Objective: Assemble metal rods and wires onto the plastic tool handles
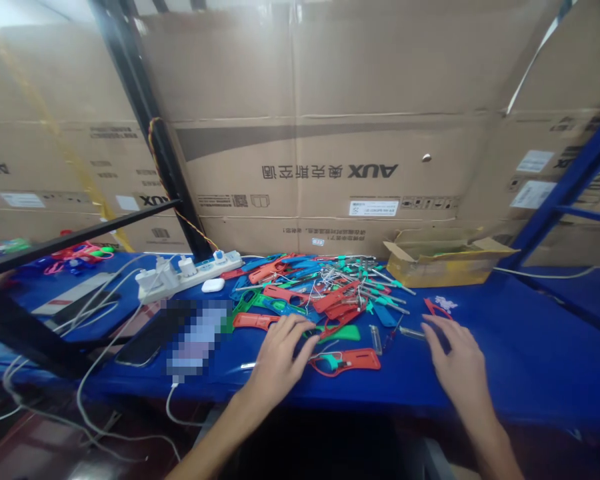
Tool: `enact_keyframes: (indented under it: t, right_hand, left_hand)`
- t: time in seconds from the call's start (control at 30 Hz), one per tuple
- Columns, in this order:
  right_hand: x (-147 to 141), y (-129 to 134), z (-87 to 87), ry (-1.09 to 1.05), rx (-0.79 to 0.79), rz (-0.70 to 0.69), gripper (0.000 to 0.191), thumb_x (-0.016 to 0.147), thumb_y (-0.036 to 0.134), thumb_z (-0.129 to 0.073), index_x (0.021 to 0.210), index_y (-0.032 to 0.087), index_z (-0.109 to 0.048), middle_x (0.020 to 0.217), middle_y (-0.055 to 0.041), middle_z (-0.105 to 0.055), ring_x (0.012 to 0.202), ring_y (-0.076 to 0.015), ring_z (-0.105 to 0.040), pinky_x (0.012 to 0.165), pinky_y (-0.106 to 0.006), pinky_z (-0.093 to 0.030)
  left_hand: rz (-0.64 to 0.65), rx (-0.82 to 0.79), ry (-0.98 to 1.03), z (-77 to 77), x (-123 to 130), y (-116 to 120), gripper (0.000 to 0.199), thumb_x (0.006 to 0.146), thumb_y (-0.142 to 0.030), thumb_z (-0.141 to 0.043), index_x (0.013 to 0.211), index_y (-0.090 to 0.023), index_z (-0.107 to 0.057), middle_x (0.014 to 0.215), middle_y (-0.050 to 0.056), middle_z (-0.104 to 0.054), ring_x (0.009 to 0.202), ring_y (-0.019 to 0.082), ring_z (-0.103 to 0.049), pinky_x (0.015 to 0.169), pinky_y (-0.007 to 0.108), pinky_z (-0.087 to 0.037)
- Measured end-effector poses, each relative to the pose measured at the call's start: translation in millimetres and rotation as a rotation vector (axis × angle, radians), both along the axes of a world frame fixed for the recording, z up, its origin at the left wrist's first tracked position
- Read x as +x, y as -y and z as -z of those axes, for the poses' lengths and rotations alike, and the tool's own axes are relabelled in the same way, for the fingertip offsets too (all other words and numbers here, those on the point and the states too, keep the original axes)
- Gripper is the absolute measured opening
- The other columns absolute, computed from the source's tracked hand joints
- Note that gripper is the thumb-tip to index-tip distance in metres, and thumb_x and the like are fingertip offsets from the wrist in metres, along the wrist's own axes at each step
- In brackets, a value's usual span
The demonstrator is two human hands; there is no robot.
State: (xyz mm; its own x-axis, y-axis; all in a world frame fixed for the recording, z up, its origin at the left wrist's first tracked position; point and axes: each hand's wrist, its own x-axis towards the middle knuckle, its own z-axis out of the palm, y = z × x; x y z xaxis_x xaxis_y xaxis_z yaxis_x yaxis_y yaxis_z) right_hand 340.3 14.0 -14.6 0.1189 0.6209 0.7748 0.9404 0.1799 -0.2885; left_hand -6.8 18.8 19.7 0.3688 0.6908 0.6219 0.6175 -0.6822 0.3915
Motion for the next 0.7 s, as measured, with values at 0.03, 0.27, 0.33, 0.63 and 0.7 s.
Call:
enact_keyframes:
  t: [0.03, 0.27, 0.33, 0.63, 0.7]
  right_hand:
    - [1, -1, 3.0, -0.006, -0.038, 0.003, 0.047, 0.105, 0.051, -0.037, 0.107, 0.019, -0.072, 0.105, -0.0140, -0.077, 0.098, -0.0317, -0.070, 0.086, -0.045, -0.051]
    - [-7, -5, 6.2, -0.091, -0.237, -0.116, 0.049, 0.101, 0.056, -0.042, 0.100, 0.021, -0.077, 0.100, -0.0140, -0.080, 0.096, -0.0381, -0.071, 0.091, -0.058, -0.047]
    - [-8, -3, 0.9, -0.115, -0.228, -0.127, 0.048, 0.101, 0.056, -0.043, 0.100, 0.021, -0.076, 0.100, -0.0126, -0.080, 0.095, -0.0365, -0.071, 0.092, -0.057, -0.048]
    - [-70, 43, -33.4, -0.631, -0.170, -0.534, 0.037, 0.094, 0.043, -0.068, 0.127, 0.027, -0.062, 0.107, -0.0048, -0.076, 0.097, -0.0226, -0.074, 0.086, -0.035, -0.060]
    - [-66, 46, -41.0, -0.503, -0.226, -0.576, 0.031, 0.091, 0.044, -0.072, 0.117, 0.027, -0.070, 0.107, -0.0045, -0.076, 0.097, -0.0231, -0.073, 0.090, -0.036, -0.059]
  left_hand:
    - [-0.007, 0.011, 0.014, -2.7, 0, -4, 0.015, 0.107, -0.027, -0.053, 0.116, -0.021, -0.063, 0.113, 0.007, -0.066, 0.104, 0.024, -0.062, 0.092, 0.040, -0.048]
    - [0.108, 0.011, 0.036, -17.0, 29, -2, 0.014, 0.105, -0.022, -0.055, 0.115, -0.022, -0.065, 0.112, 0.006, -0.068, 0.104, 0.023, -0.064, 0.089, 0.037, -0.047]
    - [0.155, -0.012, 0.029, -18.6, 43, 2, 0.014, 0.105, -0.023, -0.055, 0.113, -0.022, -0.066, 0.110, 0.006, -0.069, 0.100, 0.022, -0.064, 0.086, 0.036, -0.047]
    - [0.289, -0.121, 0.100, -3.6, 93, 23, 0.035, 0.105, -0.033, -0.058, 0.139, -0.023, -0.057, 0.126, 0.009, -0.070, 0.113, 0.027, -0.064, 0.101, 0.043, -0.051]
    - [0.265, -0.139, 0.190, 6.7, 94, 31, 0.027, 0.107, -0.029, -0.051, 0.132, -0.023, -0.063, 0.113, 0.009, -0.073, 0.101, 0.025, -0.067, 0.092, 0.040, -0.054]
